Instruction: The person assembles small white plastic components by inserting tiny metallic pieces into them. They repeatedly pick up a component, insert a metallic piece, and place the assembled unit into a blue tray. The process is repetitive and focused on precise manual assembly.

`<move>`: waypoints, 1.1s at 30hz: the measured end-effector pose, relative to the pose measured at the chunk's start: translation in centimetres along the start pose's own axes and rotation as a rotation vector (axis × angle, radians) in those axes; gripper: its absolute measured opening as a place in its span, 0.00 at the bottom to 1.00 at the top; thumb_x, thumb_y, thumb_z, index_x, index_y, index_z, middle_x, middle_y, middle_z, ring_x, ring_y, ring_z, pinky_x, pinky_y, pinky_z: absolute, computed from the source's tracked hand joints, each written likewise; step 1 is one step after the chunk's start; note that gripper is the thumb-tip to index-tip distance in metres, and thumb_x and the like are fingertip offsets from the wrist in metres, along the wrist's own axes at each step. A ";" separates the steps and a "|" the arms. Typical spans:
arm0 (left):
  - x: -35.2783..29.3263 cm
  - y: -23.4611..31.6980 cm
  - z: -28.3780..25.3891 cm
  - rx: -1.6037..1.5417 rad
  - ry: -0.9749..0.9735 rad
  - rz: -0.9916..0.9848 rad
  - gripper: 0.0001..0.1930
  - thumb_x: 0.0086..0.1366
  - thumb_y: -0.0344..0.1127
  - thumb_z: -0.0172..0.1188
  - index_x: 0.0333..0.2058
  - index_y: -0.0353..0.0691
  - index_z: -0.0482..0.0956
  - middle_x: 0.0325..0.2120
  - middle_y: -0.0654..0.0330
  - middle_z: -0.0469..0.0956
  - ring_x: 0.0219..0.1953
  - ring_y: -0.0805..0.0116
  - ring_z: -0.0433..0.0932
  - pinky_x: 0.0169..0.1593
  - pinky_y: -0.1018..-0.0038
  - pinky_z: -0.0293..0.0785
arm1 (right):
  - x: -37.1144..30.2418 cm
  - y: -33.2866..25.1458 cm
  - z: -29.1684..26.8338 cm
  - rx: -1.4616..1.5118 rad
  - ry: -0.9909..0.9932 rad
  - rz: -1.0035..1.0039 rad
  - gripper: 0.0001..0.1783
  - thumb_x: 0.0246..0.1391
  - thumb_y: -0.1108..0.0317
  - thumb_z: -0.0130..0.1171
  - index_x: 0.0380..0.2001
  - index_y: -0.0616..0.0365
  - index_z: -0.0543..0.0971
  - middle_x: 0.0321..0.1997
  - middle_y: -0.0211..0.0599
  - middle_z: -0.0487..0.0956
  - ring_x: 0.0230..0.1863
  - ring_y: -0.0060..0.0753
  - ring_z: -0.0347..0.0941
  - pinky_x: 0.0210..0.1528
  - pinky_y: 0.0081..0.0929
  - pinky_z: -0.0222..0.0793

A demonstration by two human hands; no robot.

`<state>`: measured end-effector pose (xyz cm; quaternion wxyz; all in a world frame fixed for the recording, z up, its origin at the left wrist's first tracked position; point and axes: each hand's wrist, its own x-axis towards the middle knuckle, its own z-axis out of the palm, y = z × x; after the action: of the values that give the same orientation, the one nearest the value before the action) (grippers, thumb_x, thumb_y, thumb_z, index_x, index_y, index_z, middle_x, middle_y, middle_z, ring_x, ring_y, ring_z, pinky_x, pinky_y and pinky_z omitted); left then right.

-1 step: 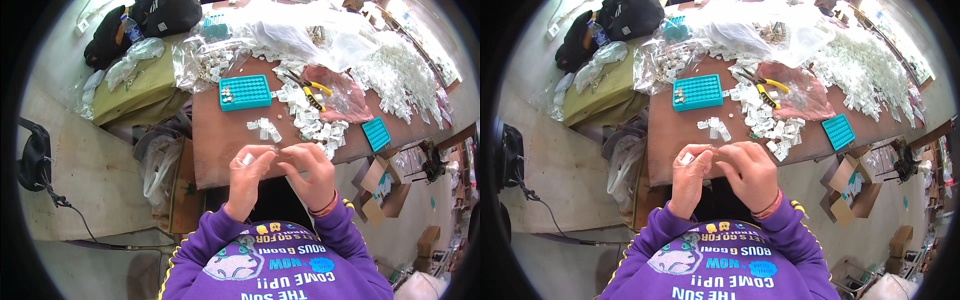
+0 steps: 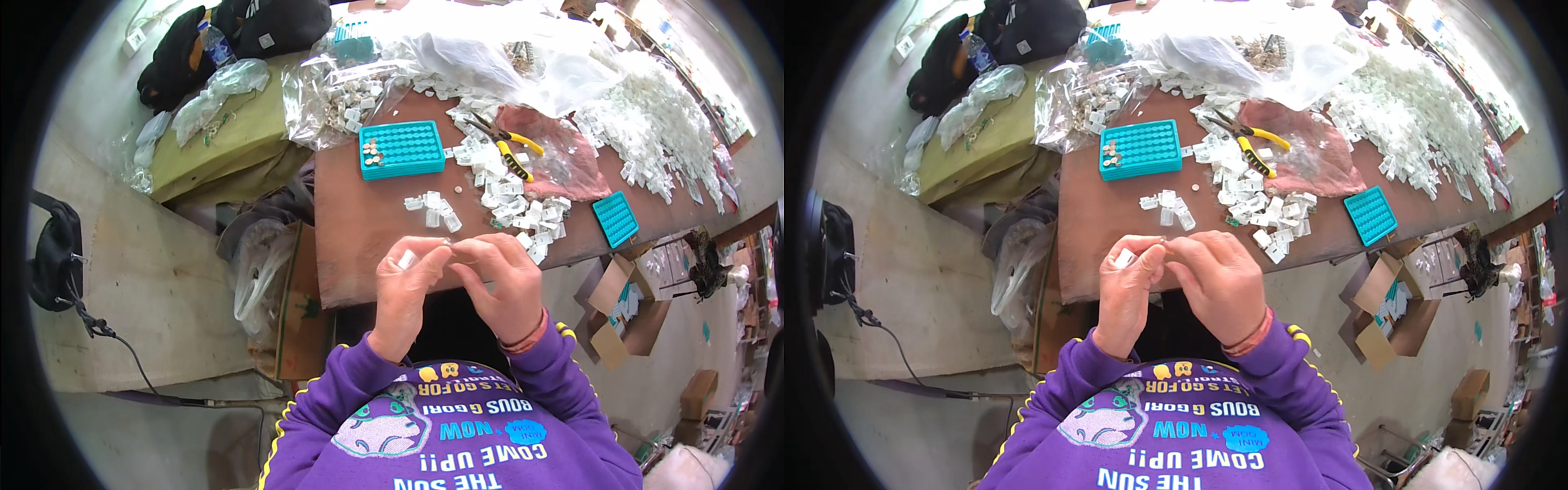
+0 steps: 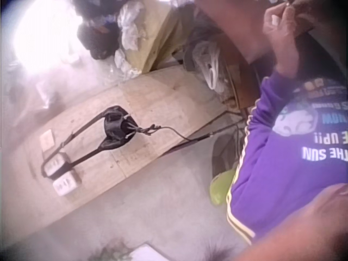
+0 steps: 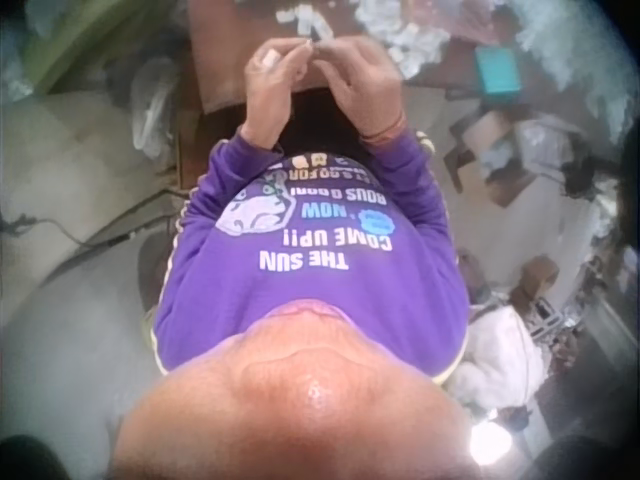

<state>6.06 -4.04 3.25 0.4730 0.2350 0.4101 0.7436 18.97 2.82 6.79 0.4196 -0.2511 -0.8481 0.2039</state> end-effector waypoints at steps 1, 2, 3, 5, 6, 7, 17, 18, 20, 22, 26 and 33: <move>0.0 -0.1 0.0 -0.013 0.027 0.004 0.08 0.63 0.32 0.64 0.38 0.36 0.79 0.26 0.69 0.76 0.28 0.85 0.68 0.31 0.86 0.64 | 0.2 0.0 0.6 -0.031 -0.038 -0.041 0.13 0.45 0.80 0.63 0.36 0.59 0.79 0.34 0.40 0.78 0.32 0.34 0.77 0.35 0.25 0.72; 0.1 -0.2 -0.1 -0.009 0.038 0.005 0.08 0.63 0.33 0.64 0.37 0.36 0.79 0.26 0.69 0.75 0.28 0.85 0.68 0.31 0.86 0.64 | 0.4 0.1 1.1 0.001 -0.021 -0.043 0.12 0.45 0.81 0.63 0.36 0.59 0.79 0.33 0.40 0.78 0.30 0.35 0.77 0.34 0.24 0.72; 0.1 -0.2 -0.2 -0.009 0.059 0.000 0.08 0.63 0.33 0.64 0.37 0.36 0.79 0.25 0.69 0.75 0.27 0.85 0.67 0.30 0.86 0.63 | 0.5 0.2 1.7 0.028 -0.036 -0.016 0.12 0.45 0.81 0.63 0.36 0.59 0.79 0.33 0.40 0.77 0.29 0.35 0.76 0.33 0.24 0.72; 0.3 -0.1 -0.8 -0.159 0.070 -0.074 0.09 0.64 0.32 0.61 0.41 0.36 0.76 0.30 0.66 0.74 0.32 0.80 0.69 0.36 0.82 0.64 | 0.8 0.6 2.8 0.077 -0.007 0.007 0.11 0.46 0.79 0.63 0.34 0.57 0.79 0.30 0.37 0.77 0.28 0.36 0.77 0.29 0.25 0.72; 0.5 0.0 -1.2 -0.308 0.058 -0.142 0.10 0.65 0.30 0.57 0.44 0.35 0.73 0.36 0.61 0.74 0.38 0.75 0.70 0.43 0.78 0.66 | 0.8 0.9 3.0 0.158 -0.027 0.097 0.10 0.46 0.80 0.63 0.34 0.58 0.79 0.30 0.35 0.77 0.29 0.32 0.77 0.29 0.24 0.72; 0.8 0.2 -1.7 -0.457 0.043 -0.211 0.13 0.66 0.28 0.54 0.48 0.34 0.70 0.41 0.57 0.73 0.43 0.70 0.71 0.50 0.74 0.68 | 0.9 1.1 3.1 0.251 -0.041 0.194 0.09 0.47 0.80 0.63 0.34 0.59 0.79 0.30 0.34 0.77 0.29 0.28 0.78 0.29 0.22 0.72; 0.7 1.2 -3.5 -0.201 -0.127 -0.170 0.17 0.69 0.30 0.54 0.54 0.33 0.67 0.50 0.56 0.73 0.51 0.70 0.73 0.57 0.73 0.70 | 2.2 2.1 2.1 1.015 -0.336 0.809 0.04 0.57 0.73 0.60 0.34 0.61 0.78 0.26 0.28 0.78 0.25 0.15 0.73 0.29 0.12 0.68; 0.6 1.3 -3.6 -0.141 -0.124 -0.148 0.17 0.68 0.31 0.55 0.53 0.32 0.69 0.49 0.57 0.74 0.50 0.72 0.74 0.55 0.75 0.72 | 2.3 2.0 2.1 1.051 -0.347 0.812 0.04 0.57 0.73 0.60 0.34 0.61 0.78 0.26 0.28 0.78 0.25 0.15 0.73 0.28 0.12 0.68; 0.5 1.4 -3.9 0.030 -0.125 -0.063 0.17 0.67 0.32 0.58 0.52 0.32 0.71 0.47 0.59 0.76 0.46 0.75 0.75 0.52 0.78 0.73 | 2.4 1.8 1.9 1.035 -0.385 0.821 0.04 0.57 0.72 0.60 0.34 0.61 0.78 0.26 0.28 0.78 0.24 0.14 0.73 0.26 0.11 0.67; 0.3 1.5 -4.1 0.137 -0.119 -0.019 0.17 0.66 0.32 0.60 0.51 0.32 0.73 0.44 0.61 0.77 0.43 0.77 0.76 0.49 0.80 0.74 | 2.4 1.5 1.9 1.029 -0.420 0.824 0.05 0.57 0.71 0.61 0.34 0.62 0.78 0.26 0.27 0.78 0.24 0.13 0.72 0.26 0.11 0.67; 0.0 1.3 -4.0 0.174 -0.044 0.008 0.17 0.62 0.29 0.63 0.49 0.33 0.74 0.40 0.62 0.78 0.38 0.78 0.77 0.45 0.81 0.75 | 2.0 1.4 2.4 1.017 -0.432 0.816 0.06 0.57 0.70 0.61 0.34 0.62 0.79 0.26 0.26 0.78 0.24 0.11 0.70 0.26 0.11 0.66; 0.5 1.0 -3.3 0.091 -0.061 0.054 0.12 0.59 0.22 0.65 0.38 0.38 0.71 0.34 0.63 0.78 0.36 0.79 0.77 0.42 0.81 0.76 | 1.4 1.8 2.6 1.085 -0.409 0.901 0.09 0.56 0.67 0.63 0.33 0.63 0.79 0.27 0.29 0.79 0.24 0.14 0.73 0.26 0.12 0.67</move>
<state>2.90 -5.06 2.26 0.4539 0.2897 0.4221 0.7293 16.56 4.75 5.13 0.1936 -0.2892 -0.5037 0.7907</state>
